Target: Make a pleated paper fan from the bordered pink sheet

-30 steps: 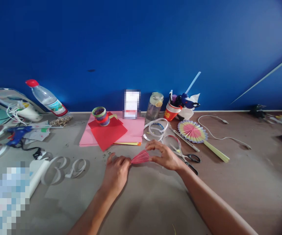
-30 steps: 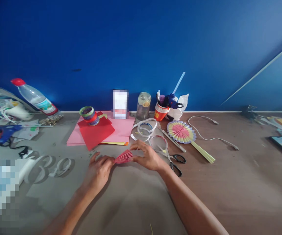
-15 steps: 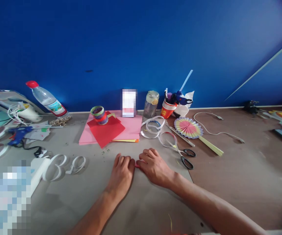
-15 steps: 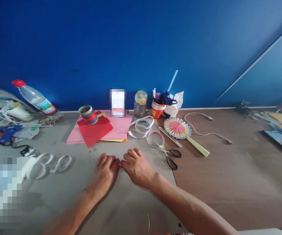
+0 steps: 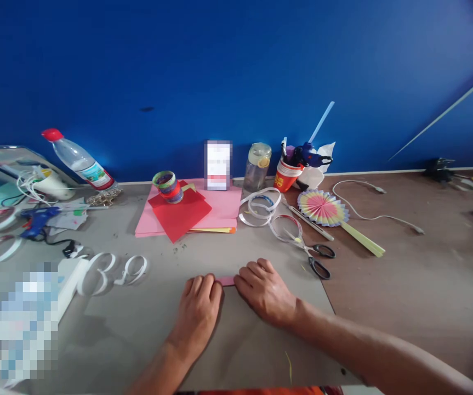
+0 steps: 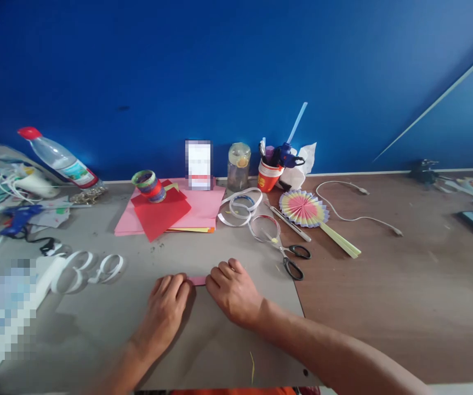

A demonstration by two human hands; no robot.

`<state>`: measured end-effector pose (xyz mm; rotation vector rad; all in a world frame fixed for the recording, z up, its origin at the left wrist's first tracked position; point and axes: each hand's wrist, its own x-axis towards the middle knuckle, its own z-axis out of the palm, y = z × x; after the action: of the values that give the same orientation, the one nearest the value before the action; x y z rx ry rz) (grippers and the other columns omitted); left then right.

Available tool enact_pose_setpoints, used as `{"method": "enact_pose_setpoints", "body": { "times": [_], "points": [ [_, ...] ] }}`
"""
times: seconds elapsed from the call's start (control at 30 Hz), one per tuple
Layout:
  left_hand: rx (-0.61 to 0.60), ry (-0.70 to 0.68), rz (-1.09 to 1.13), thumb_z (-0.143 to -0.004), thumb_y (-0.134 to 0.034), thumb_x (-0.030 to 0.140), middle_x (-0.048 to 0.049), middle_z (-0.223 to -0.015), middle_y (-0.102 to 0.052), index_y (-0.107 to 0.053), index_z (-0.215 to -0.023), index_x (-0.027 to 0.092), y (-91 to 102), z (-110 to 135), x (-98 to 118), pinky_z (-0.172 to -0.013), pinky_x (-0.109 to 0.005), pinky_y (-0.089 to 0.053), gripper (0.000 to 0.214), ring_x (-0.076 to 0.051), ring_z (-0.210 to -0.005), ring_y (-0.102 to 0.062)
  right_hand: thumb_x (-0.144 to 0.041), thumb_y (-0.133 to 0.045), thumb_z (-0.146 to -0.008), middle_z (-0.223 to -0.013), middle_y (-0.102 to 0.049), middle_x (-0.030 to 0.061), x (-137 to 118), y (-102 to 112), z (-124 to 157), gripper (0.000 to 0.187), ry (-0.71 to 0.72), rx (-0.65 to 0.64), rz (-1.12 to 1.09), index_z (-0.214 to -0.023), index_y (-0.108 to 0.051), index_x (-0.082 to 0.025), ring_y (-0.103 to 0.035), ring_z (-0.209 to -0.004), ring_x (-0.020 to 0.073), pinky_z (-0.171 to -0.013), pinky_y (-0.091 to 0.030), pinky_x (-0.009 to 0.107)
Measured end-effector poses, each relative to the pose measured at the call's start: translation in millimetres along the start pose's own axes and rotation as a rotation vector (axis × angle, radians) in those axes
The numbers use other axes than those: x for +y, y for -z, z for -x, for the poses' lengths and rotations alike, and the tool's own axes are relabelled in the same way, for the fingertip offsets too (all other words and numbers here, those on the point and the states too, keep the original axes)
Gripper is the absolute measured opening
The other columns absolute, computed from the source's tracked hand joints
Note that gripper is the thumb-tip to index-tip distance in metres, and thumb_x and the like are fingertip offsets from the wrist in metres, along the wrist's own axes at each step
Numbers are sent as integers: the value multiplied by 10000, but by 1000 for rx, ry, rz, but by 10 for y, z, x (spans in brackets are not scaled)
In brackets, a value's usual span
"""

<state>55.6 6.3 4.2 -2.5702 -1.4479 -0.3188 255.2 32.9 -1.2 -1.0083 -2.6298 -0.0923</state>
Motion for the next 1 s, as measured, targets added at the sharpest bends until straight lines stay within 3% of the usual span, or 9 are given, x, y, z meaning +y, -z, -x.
{"method": "enact_pose_setpoints", "body": {
  "times": [0.17,0.3,0.7,0.87,1.0],
  "points": [
    [15,20,76,-864,-484,38,-78,-963,-591,-601,-934,153,-94,53,-32,-771,-350,-459,178,-201,-827,-546,-194,-552,-870,-877,-583,71,-30,34,58,104,-37,7,27,-953,-602,-158,-432,-861,220,-790,-288,380],
    [17,3,73,-889,-462,56,-77,-967,-596,-591,-1053,160,-123,54,-69,-764,-344,-445,233,-200,-836,-550,-189,-564,-861,-789,-562,38,-44,3,98,23,-77,16,0,-857,-579,-172,-419,-820,201,-765,-278,370],
    [-24,-38,54,-881,-486,70,-75,-905,-612,-632,-951,144,14,-7,-64,-732,-361,-405,178,-209,-798,-532,-187,-564,-861,-781,-565,33,-130,-6,143,40,-163,-41,2,-821,-562,-182,-426,-818,195,-762,-252,375],
    [-65,-13,37,-881,-529,123,-53,-868,-614,-637,-941,180,52,-29,-41,-724,-364,-383,136,-205,-778,-529,-204,-574,-863,-772,-564,37,-158,27,48,127,-221,-72,13,-742,-538,-188,-435,-846,206,-784,-244,386],
    [-11,-23,-4,-877,-542,138,-58,-954,-639,-641,-939,178,64,-69,8,-766,-374,-369,123,-223,-857,-531,-209,-594,-849,-775,-558,40,-189,76,-66,127,-210,-99,53,-737,-539,-187,-431,-845,217,-794,-242,392]
  ]
}}
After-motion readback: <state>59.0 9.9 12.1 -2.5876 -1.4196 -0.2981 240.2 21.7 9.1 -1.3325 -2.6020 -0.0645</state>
